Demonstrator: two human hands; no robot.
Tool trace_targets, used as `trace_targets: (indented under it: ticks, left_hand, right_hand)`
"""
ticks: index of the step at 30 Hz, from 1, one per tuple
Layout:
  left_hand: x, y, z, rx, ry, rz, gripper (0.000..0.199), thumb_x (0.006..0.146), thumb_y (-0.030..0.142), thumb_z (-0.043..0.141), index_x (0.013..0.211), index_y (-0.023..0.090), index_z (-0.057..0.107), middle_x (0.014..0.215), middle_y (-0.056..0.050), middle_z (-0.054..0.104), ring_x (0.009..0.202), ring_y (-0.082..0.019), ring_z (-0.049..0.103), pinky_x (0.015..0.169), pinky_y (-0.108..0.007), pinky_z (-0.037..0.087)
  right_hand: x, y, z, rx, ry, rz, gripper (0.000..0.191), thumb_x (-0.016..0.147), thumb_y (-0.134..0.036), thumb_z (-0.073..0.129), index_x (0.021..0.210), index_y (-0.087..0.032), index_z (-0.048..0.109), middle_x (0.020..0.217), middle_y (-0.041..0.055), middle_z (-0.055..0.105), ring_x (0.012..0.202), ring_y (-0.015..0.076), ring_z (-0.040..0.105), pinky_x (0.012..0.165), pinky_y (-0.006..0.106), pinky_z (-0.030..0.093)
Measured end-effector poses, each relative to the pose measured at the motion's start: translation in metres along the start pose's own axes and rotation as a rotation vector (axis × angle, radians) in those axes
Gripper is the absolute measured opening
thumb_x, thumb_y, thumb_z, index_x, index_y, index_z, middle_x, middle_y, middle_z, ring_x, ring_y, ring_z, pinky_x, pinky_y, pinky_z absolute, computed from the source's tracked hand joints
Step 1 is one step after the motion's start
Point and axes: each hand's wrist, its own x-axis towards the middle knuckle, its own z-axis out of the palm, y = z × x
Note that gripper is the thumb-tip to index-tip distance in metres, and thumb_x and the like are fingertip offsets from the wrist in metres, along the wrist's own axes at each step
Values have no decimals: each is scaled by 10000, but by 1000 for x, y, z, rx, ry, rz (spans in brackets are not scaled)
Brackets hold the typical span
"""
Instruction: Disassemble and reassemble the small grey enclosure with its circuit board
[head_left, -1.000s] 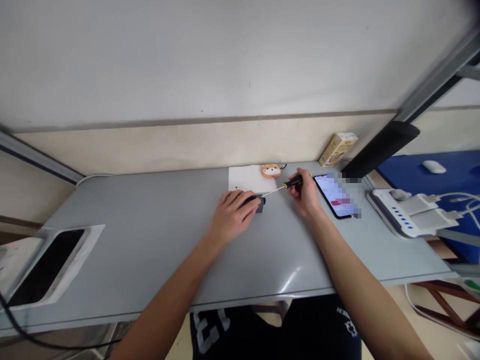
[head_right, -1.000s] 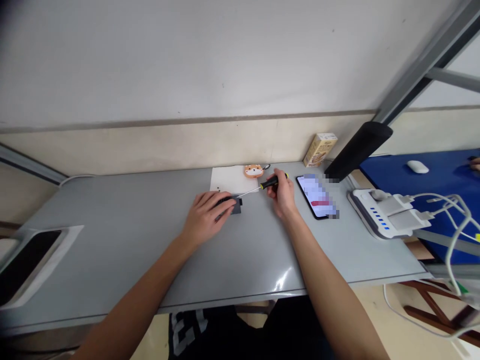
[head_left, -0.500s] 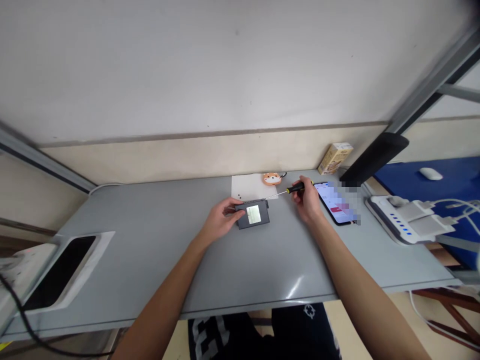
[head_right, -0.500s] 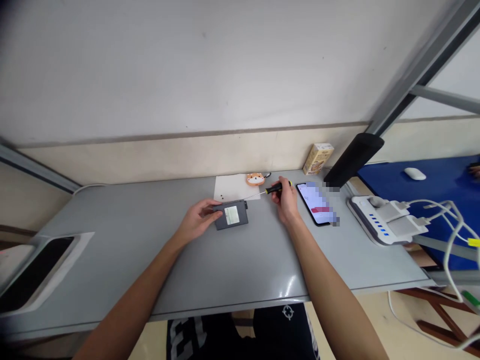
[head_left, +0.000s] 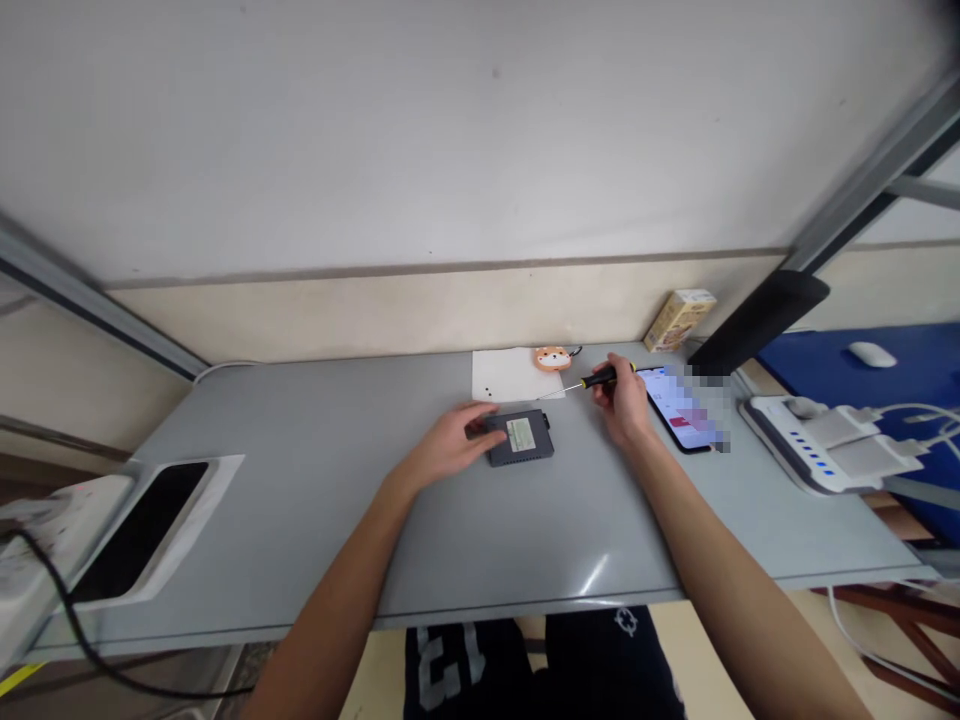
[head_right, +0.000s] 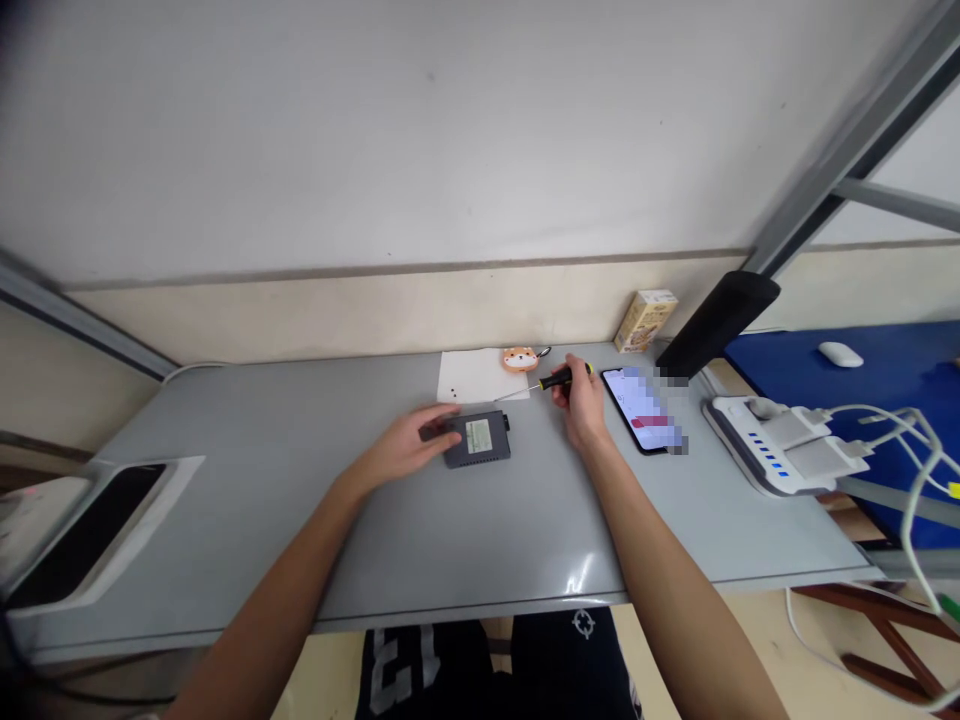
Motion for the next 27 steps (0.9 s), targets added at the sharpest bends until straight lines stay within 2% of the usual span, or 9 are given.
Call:
trace_targets:
  ticks: [2, 4, 7, 10, 15, 17, 19, 23, 27]
  left_hand:
    - [-4, 5, -4, 30, -55, 58, 734, 788, 425, 834, 1452, 274, 561, 1405, -124, 610, 1118, -245, 695, 927, -382, 593]
    - [-8, 8, -7, 86, -83, 97, 885, 723, 374, 890, 1511, 318, 490, 1437, -109, 564, 1201, -254, 661, 972, -378, 583]
    - [-9, 10, -6, 101, -77, 89, 847, 751, 322, 865, 1509, 352, 488, 1397, -85, 575, 1193, -244, 658, 996, -386, 575]
    - [-7, 7, -6, 17, -63, 22, 812, 768, 362, 848, 1500, 333, 499, 1329, -83, 630, 1022, -214, 702, 915, -381, 606]
    - [-5, 11, -12, -49, -74, -51, 462, 915, 486, 671, 1313, 251, 662, 1174, -70, 728, 980, -213, 694, 895, -367, 578]
    - [-4, 15, -14, -50, -85, -60, 394, 957, 512, 595, 1230, 250, 704, 1146, -56, 737, 969, -212, 686, 872, -350, 561]
    - [-4, 16, -14, -47, -83, -88, 408, 987, 548, 520, 1136, 232, 731, 1043, -45, 746, 898, -208, 678, 810, -333, 543]
    - [-2, 11, -7, -20, -8, -186, 576, 1014, 628, 379, 853, 175, 696, 775, -31, 686, 727, -195, 619, 669, -298, 473]
    - [1, 5, -2, -26, 39, -216, 608, 1022, 639, 343, 804, 170, 663, 750, -34, 664, 719, -189, 606, 665, -292, 457]
  right_hand:
    - [-3, 2, 3, -33, 17, -51, 370, 831, -560, 658, 719, -209, 626, 496, -27, 540, 434, 104, 455, 398, 243, 299]
    - [-8, 5, 8, -88, -23, -110, 394, 848, -594, 645, 767, -209, 648, 550, -18, 595, 476, 101, 475, 444, 232, 345]
    - [-19, 9, 17, -207, -165, -205, 389, 882, -601, 624, 874, -217, 689, 683, -7, 679, 573, 101, 500, 548, 217, 401]
    - [-28, 11, 23, -322, -268, -264, 375, 910, -574, 609, 953, -220, 724, 748, -3, 705, 650, 112, 515, 632, 218, 418]
    - [-33, 14, 23, -380, -374, -251, 349, 923, -546, 605, 968, -221, 724, 803, 5, 731, 706, 128, 566, 697, 233, 433]
    - [-32, 15, 22, -393, -400, -252, 356, 931, -550, 592, 978, -220, 718, 842, 13, 745, 758, 138, 608, 741, 244, 447]
    - [-31, 18, 22, -410, -421, -240, 376, 940, -563, 570, 997, -217, 706, 872, 20, 752, 816, 155, 645, 772, 260, 457]
    - [-30, 20, 22, -450, -464, -189, 395, 936, -585, 572, 1020, -215, 685, 909, 38, 762, 905, 195, 672, 802, 295, 455]
    - [-30, 15, 21, -446, -456, -197, 405, 944, -590, 559, 1034, -218, 693, 916, 39, 754, 844, 185, 630, 780, 305, 441]
